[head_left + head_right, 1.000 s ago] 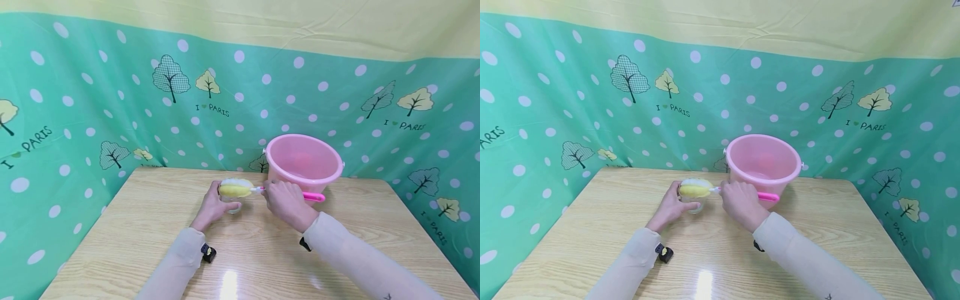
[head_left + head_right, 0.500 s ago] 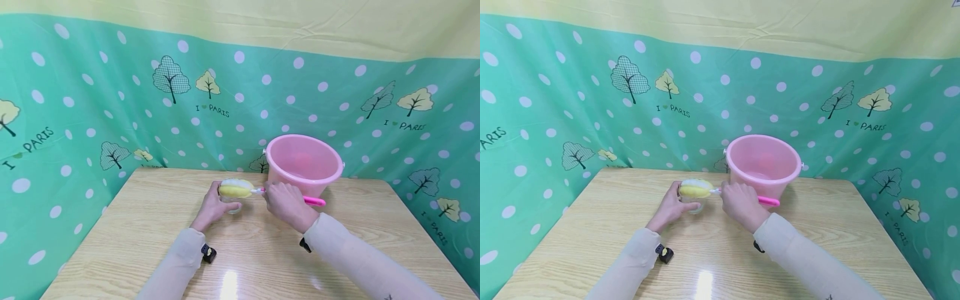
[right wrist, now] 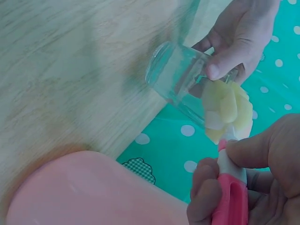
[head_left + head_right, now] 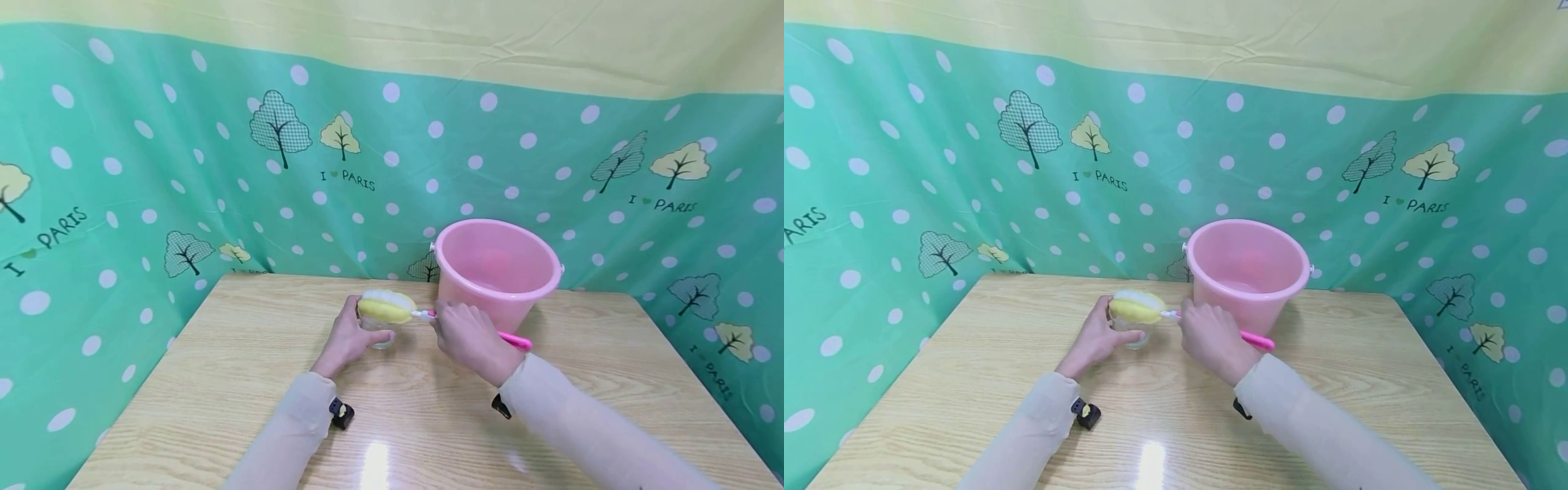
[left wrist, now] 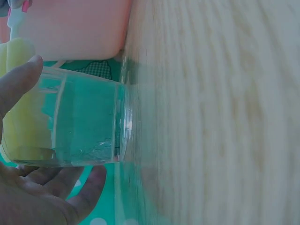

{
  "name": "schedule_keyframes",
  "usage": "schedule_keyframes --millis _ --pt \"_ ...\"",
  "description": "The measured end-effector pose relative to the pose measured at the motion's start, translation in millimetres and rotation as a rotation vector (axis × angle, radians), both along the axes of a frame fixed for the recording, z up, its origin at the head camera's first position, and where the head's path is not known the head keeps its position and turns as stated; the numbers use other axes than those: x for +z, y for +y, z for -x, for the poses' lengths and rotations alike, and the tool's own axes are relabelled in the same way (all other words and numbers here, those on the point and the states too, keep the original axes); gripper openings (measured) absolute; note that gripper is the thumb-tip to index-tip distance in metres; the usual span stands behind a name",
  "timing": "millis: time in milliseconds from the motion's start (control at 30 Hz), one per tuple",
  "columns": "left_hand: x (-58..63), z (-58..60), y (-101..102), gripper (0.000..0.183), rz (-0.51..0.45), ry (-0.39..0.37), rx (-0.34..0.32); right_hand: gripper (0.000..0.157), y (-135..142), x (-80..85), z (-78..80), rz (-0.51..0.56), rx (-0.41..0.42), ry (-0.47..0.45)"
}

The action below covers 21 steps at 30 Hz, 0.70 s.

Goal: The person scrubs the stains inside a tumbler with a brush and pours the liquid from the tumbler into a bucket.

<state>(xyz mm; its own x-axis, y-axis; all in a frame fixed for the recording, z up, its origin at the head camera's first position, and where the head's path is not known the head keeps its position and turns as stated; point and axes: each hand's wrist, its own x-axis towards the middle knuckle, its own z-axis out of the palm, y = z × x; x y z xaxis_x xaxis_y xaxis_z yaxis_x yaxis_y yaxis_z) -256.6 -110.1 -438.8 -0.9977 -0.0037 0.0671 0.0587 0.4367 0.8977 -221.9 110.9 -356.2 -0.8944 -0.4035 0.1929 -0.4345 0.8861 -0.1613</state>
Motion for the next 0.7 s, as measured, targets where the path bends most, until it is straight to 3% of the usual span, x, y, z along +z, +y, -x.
schedule_keyframes --millis 700 --pt "0.8 -0.5 0.2 0.085 -0.003 0.007 -0.009 0.005 6.5 -11.7 -7.4 0.21 0.021 -0.012"
